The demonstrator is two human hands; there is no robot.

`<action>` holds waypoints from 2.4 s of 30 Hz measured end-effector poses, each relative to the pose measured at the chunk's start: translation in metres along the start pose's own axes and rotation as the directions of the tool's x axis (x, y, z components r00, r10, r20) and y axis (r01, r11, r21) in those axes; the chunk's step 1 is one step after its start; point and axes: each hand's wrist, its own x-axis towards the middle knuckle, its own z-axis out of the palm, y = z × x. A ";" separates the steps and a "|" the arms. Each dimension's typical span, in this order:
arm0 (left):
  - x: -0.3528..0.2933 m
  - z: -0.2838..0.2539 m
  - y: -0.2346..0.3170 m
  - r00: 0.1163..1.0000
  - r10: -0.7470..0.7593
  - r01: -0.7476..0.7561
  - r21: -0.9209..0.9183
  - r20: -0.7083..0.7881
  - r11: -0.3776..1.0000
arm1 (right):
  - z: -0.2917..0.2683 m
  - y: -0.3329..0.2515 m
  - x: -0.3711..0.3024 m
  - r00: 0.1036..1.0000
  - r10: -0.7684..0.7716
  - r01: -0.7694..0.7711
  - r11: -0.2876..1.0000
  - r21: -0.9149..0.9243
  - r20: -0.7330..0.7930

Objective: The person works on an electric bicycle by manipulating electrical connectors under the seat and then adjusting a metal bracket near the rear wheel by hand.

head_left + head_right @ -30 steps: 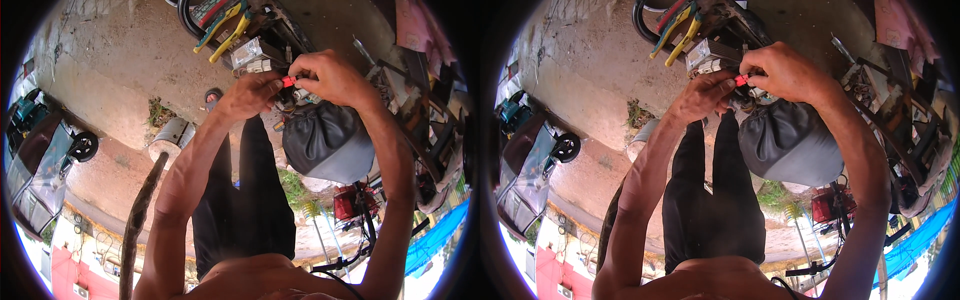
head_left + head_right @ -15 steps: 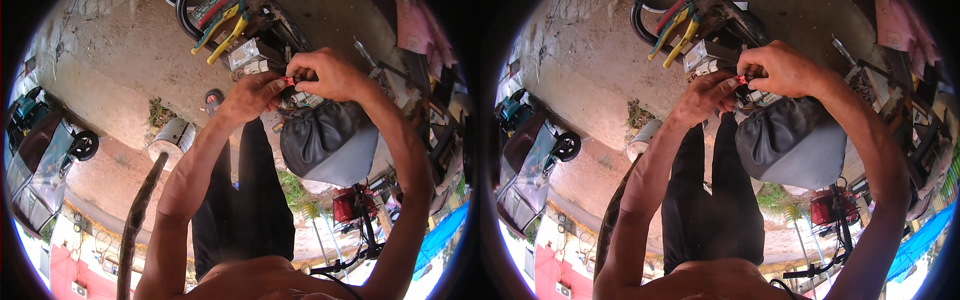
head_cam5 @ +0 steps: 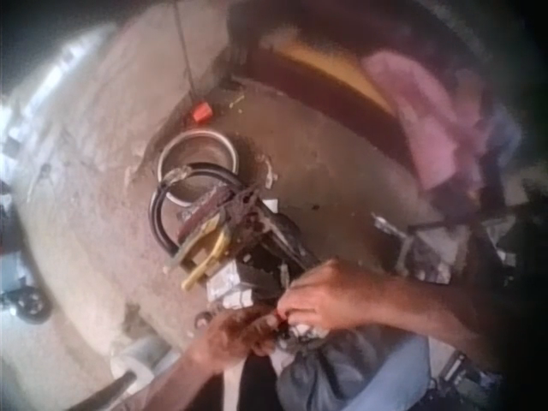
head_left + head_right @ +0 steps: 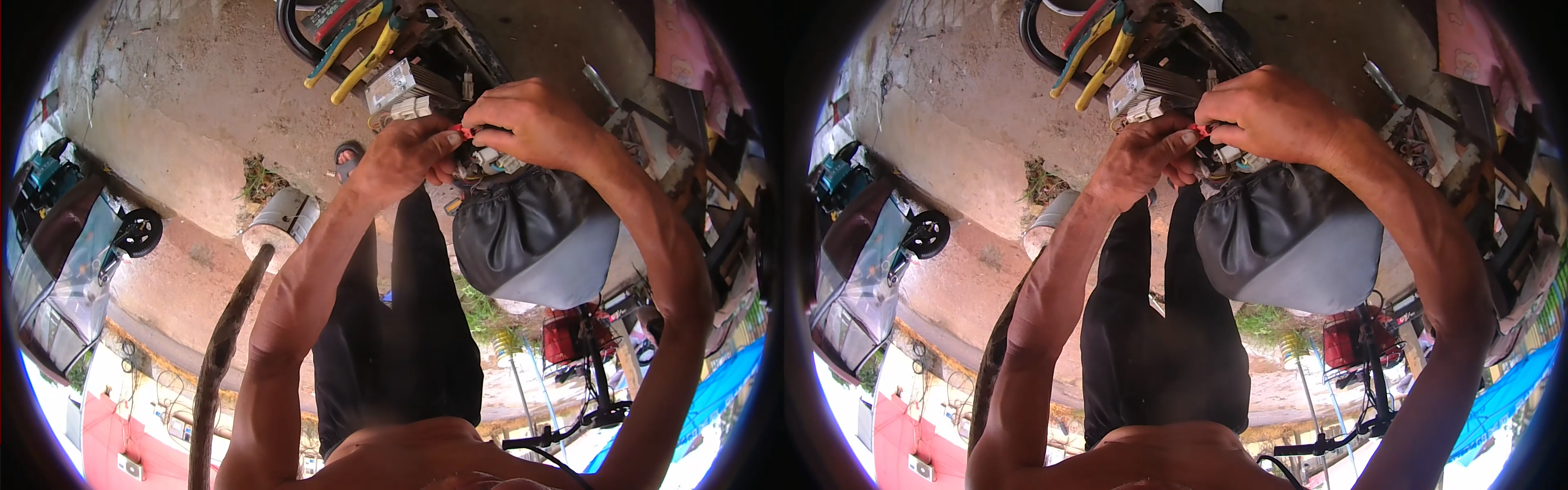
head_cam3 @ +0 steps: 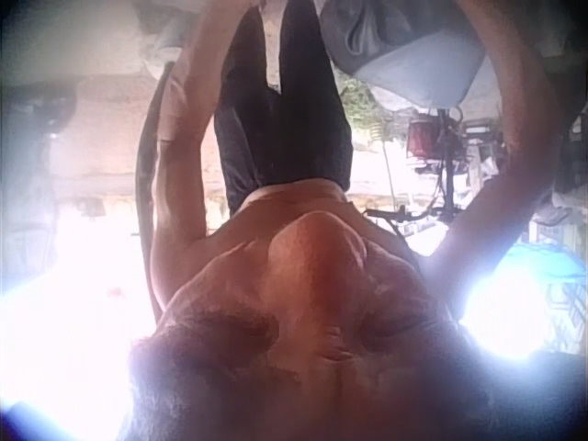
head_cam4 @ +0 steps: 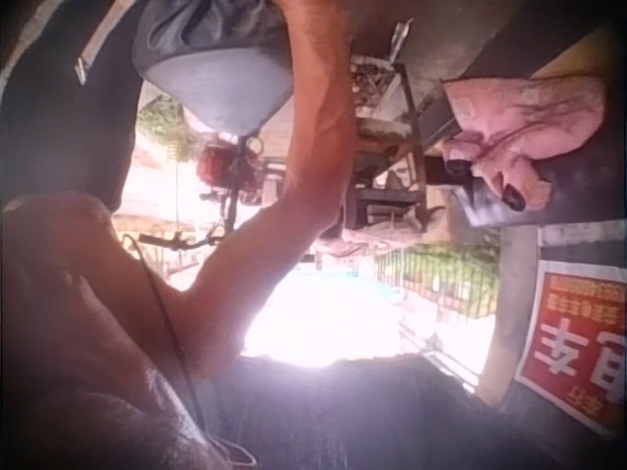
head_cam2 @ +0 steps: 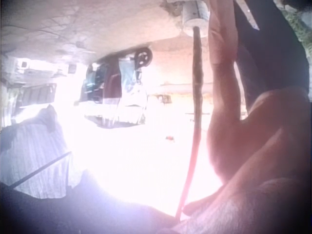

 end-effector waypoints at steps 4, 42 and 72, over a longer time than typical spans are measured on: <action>0.000 0.002 0.002 1.000 0.001 -0.001 -0.016 -0.031 1.000 | 0.002 0.003 0.000 0.999 -0.033 0.033 0.999 -0.040 -0.007; 0.005 0.045 -0.036 0.818 0.279 -0.398 -0.144 -0.503 0.906 | 0.002 -0.002 0.008 0.920 0.382 -0.388 0.852 0.350 0.089; -0.083 0.080 0.012 0.742 0.544 -0.535 0.143 -0.391 0.833 | -0.053 -0.043 -0.095 0.533 0.614 -0.266 0.775 0.573 -0.583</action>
